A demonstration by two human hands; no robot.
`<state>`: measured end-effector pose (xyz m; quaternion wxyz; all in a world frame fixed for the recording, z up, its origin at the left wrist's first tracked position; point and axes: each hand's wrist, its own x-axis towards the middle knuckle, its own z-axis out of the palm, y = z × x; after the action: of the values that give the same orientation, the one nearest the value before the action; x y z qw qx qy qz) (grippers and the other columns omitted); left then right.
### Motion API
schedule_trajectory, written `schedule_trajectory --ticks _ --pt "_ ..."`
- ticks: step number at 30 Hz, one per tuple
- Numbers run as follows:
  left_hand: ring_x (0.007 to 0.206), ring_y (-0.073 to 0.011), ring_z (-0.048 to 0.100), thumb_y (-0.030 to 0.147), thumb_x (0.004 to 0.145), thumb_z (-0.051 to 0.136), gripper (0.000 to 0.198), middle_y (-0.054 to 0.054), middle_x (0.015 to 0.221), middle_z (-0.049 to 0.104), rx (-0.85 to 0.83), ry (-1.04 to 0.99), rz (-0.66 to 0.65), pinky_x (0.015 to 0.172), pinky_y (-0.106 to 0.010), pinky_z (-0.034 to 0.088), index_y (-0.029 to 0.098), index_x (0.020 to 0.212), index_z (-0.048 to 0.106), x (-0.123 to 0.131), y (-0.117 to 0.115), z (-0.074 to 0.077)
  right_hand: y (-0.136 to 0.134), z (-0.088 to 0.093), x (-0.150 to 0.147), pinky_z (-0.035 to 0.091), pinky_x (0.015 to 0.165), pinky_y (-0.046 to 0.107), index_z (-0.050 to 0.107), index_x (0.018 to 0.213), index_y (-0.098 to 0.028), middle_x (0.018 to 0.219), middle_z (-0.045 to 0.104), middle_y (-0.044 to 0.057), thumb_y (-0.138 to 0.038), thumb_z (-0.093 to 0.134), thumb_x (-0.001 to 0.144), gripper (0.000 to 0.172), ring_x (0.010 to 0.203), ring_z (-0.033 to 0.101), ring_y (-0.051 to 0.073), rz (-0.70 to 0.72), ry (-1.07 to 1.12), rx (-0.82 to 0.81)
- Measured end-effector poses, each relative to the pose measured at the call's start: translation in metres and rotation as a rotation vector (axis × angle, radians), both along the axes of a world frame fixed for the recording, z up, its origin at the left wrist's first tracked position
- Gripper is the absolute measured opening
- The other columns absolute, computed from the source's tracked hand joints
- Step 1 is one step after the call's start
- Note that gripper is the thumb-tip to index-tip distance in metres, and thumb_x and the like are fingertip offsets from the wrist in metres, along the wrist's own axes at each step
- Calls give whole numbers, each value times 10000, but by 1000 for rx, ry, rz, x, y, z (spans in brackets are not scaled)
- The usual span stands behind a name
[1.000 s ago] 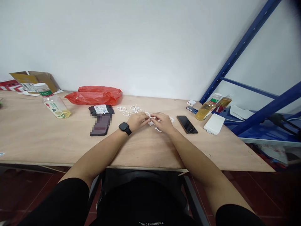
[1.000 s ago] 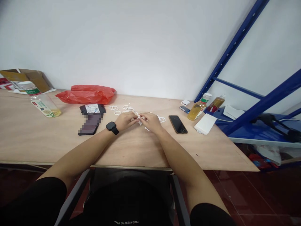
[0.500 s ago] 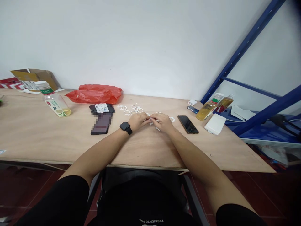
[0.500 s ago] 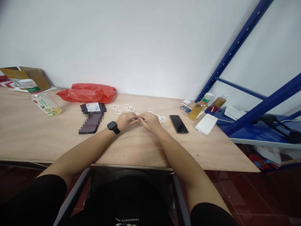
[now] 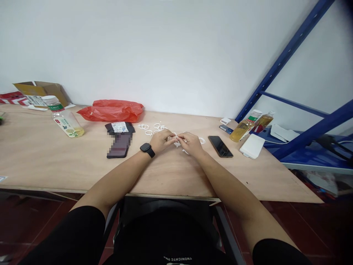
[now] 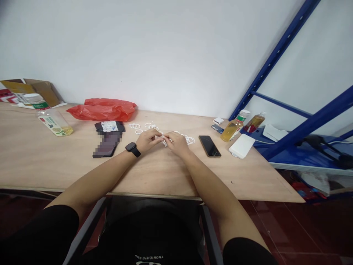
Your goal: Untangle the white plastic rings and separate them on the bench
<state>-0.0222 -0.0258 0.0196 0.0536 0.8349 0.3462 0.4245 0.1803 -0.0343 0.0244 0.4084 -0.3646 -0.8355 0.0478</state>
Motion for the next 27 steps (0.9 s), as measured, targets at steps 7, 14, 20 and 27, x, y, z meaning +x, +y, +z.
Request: schedule_trajectory --ticks 7,14,20,27 --pt "998 -252 610 385 899 538 293 -122 1093 640 -131 74 504 887 -376 486 182 1019 711 -39 31 -11 10 1 11 483 810 343 690 878 -222 926 728 55 -227 585 845 111 886 656 212 -105 -34 -80" --pt "1063 -335 605 370 850 540 326 -170 1109 665 -377 381 684 922 -455 456 178 1058 703 -59 41 -19 16 -1 14 450 820 356 684 738 -211 858 711 68 -254 648 799 83 863 629 226 -147 -250 -65" --pt "995 -307 646 229 842 528 327 -143 1070 712 -407 313 641 849 -422 483 182 1134 669 -58 43 -17 14 4 15 438 808 368 682 707 -216 828 712 68 -336 680 806 155 843 624 232 -223 -220 -46" --pt "826 -190 643 326 780 703 258 -69 896 710 -292 -457 327 817 -347 501 164 979 676 -34 38 -4 10 2 9 473 848 374 709 910 -211 915 729 69 -278 641 851 111 892 642 230 -123 -32 63"
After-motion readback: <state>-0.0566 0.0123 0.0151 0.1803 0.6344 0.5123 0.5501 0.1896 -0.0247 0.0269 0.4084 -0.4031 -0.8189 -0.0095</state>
